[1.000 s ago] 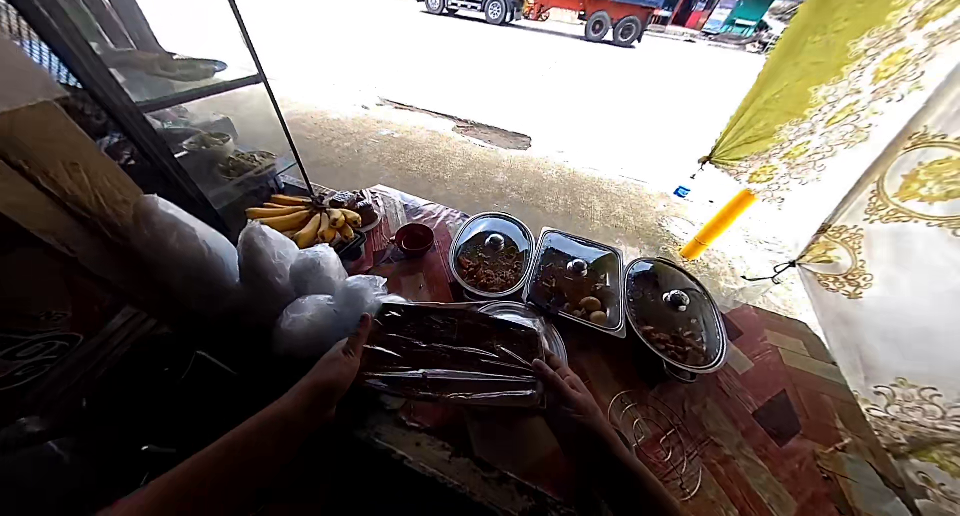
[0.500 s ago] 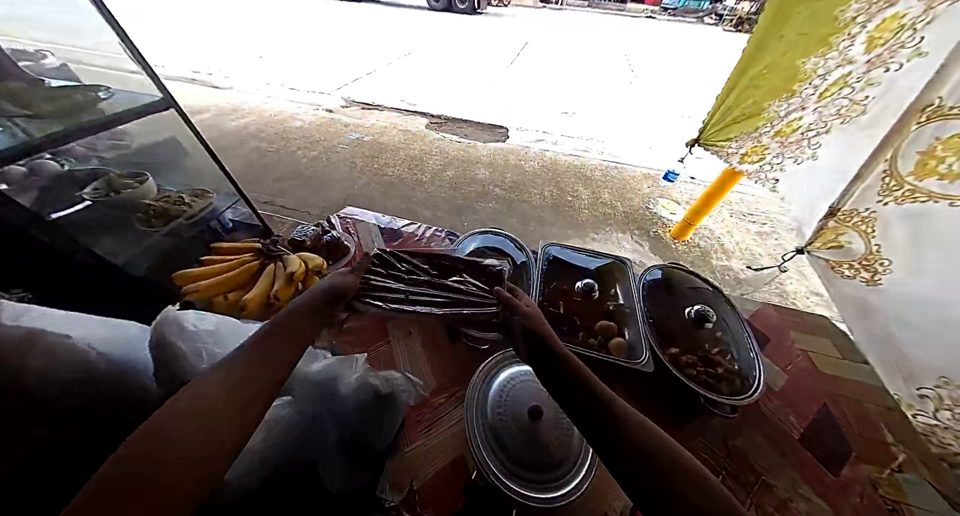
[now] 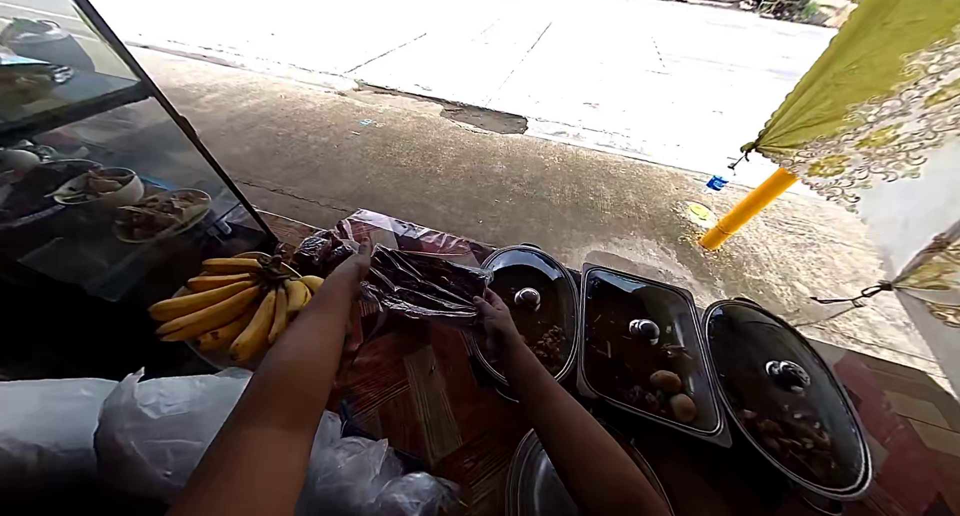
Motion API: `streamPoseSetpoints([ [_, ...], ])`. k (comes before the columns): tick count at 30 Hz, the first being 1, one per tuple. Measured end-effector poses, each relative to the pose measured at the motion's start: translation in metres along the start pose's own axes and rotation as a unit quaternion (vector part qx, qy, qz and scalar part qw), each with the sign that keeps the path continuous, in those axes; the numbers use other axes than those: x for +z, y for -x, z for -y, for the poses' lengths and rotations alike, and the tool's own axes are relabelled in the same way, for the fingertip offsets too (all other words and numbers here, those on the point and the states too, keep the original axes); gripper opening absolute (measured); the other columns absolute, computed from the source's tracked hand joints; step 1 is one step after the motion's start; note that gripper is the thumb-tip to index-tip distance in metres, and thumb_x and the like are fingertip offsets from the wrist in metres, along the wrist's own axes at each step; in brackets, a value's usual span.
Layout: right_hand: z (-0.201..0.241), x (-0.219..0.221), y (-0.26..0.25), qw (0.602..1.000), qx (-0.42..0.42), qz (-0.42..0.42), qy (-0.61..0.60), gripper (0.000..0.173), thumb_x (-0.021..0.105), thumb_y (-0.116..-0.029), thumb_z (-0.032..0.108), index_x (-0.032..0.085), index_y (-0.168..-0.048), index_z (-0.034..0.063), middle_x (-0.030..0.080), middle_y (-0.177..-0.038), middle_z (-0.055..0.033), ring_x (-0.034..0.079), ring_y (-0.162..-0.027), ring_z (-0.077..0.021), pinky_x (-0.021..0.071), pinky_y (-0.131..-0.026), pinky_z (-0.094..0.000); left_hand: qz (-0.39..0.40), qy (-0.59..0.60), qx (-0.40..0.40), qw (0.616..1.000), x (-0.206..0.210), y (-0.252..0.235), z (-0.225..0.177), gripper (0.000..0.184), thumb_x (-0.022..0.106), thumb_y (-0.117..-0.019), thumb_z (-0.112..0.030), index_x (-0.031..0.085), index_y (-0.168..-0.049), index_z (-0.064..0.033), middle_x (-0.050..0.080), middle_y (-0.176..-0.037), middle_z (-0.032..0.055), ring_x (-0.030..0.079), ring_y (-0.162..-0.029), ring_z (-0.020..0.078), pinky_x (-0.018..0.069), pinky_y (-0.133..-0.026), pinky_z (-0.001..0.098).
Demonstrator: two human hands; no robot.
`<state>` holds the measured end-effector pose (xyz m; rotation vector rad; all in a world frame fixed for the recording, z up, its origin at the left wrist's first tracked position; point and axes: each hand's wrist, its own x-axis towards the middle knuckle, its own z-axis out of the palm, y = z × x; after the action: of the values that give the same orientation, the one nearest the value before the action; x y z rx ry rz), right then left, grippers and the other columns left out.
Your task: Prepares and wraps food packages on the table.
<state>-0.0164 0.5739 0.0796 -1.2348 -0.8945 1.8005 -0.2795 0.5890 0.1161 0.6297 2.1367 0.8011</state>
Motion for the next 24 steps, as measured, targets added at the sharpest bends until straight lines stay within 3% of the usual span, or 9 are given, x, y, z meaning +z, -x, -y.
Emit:
streamPoseSetpoints([
  [5,-0.019,0.016,-0.027,0.999,0.003,-0.014,0.03,0.049,0.047,-0.1075,0.006,0.034,-0.154,0.0006,0.055,-0.136,-0.0237,0.064,-0.108,-0.0272,0.0554,-0.088,-0.0422,-0.023,-0.029,-0.013,0.999,0.003,-0.033,-0.002,0.078,0.018,-0.1102,-0.054,0.039,-0.148,0.0101,0.038,-0.153,0.0335,0.038,-0.145,0.0417,0.0295,-0.117,0.0579],
  [7,-0.025,0.018,-0.036,0.998,0.008,-0.022,0.062,0.052,0.05,-0.1059,0.004,0.032,-0.155,0.0002,0.053,-0.14,-0.0252,0.063,-0.115,-0.0304,0.054,-0.094,-0.0452,-0.036,-0.024,-0.01,0.999,0.005,-0.048,0.005,0.08,0.02,-0.1092,-0.057,0.039,-0.148,0.01,0.037,-0.153,0.0342,0.038,-0.144,0.0433,0.0307,-0.114,0.0613],
  [10,-0.031,0.022,-0.044,0.993,-0.006,-0.031,0.111,0.056,0.052,-0.1033,0.0,0.031,-0.155,-0.0029,0.051,-0.143,-0.0273,0.058,-0.123,-0.0312,0.049,-0.102,-0.0441,-0.034,-0.026,-0.016,0.999,0.008,-0.052,0.008,0.072,0.024,-0.1109,-0.051,0.039,-0.149,0.0082,0.039,-0.153,0.0307,0.041,-0.142,0.0383,0.0329,-0.114,0.0552],
  [13,-0.032,0.025,-0.049,0.988,-0.011,-0.031,0.149,0.061,0.051,-0.1021,-0.001,0.026,-0.157,-0.0032,0.047,-0.149,-0.0283,0.053,-0.133,-0.0335,0.045,-0.109,-0.0456,-0.028,-0.02,-0.036,0.999,0.014,-0.053,0.008,0.075,0.021,-0.1109,-0.052,0.038,-0.148,0.0101,0.039,-0.153,0.0322,0.039,-0.144,0.0395,0.0317,-0.115,0.055],
  [16,-0.028,0.028,-0.047,0.986,0.01,-0.02,0.164,0.068,0.051,-0.1011,-0.003,0.018,-0.16,0.0007,0.043,-0.152,-0.0272,0.052,-0.134,-0.034,0.047,-0.107,-0.0473,-0.036,-0.014,-0.052,0.998,0.016,-0.063,0.013,0.078,0.02,-0.1098,-0.055,0.038,-0.149,0.0099,0.035,-0.154,0.0346,0.036,-0.146,0.0429,0.0289,-0.116,0.0602],
  [19,-0.024,0.028,-0.043,0.991,0.03,-0.01,0.13,0.068,0.051,-0.1037,0.002,0.015,-0.162,0.003,0.041,-0.154,-0.0263,0.051,-0.135,-0.0338,0.0464,-0.107,-0.048,-0.034,-0.038,-0.035,0.998,0.017,-0.065,0.017,0.077,0.023,-0.1096,-0.056,0.041,-0.147,0.0086,0.041,-0.151,0.033,0.041,-0.142,0.0419,0.0332,-0.113,0.0598],
  [21,-0.021,0.027,-0.036,0.993,0.039,-0.006,0.111,0.065,0.05,-0.1068,0.009,0.016,-0.162,0.0029,0.041,-0.155,-0.0257,0.051,-0.135,-0.0326,0.0463,-0.107,-0.047,-0.014,-0.077,-0.028,0.997,0.017,-0.065,0.014,0.079,0.019,-0.1098,-0.055,0.037,-0.149,0.0109,0.039,-0.152,0.035,0.039,-0.144,0.043,0.0311,-0.115,0.0597],
  [24,-0.017,0.022,-0.023,0.992,0.043,0.018,0.12,0.064,0.05,-0.1078,0.014,0.017,-0.161,0.003,0.044,-0.152,-0.024,0.053,-0.128,-0.0286,0.0464,-0.1,-0.0432,-0.052,-0.181,-0.03,0.982,0.017,-0.065,0.004,0.082,0.022,-0.1082,-0.058,0.025,-0.156,0.0084,0.036,-0.156,0.0328,0.038,-0.146,0.0415,0.0314,-0.117,0.0556],
])
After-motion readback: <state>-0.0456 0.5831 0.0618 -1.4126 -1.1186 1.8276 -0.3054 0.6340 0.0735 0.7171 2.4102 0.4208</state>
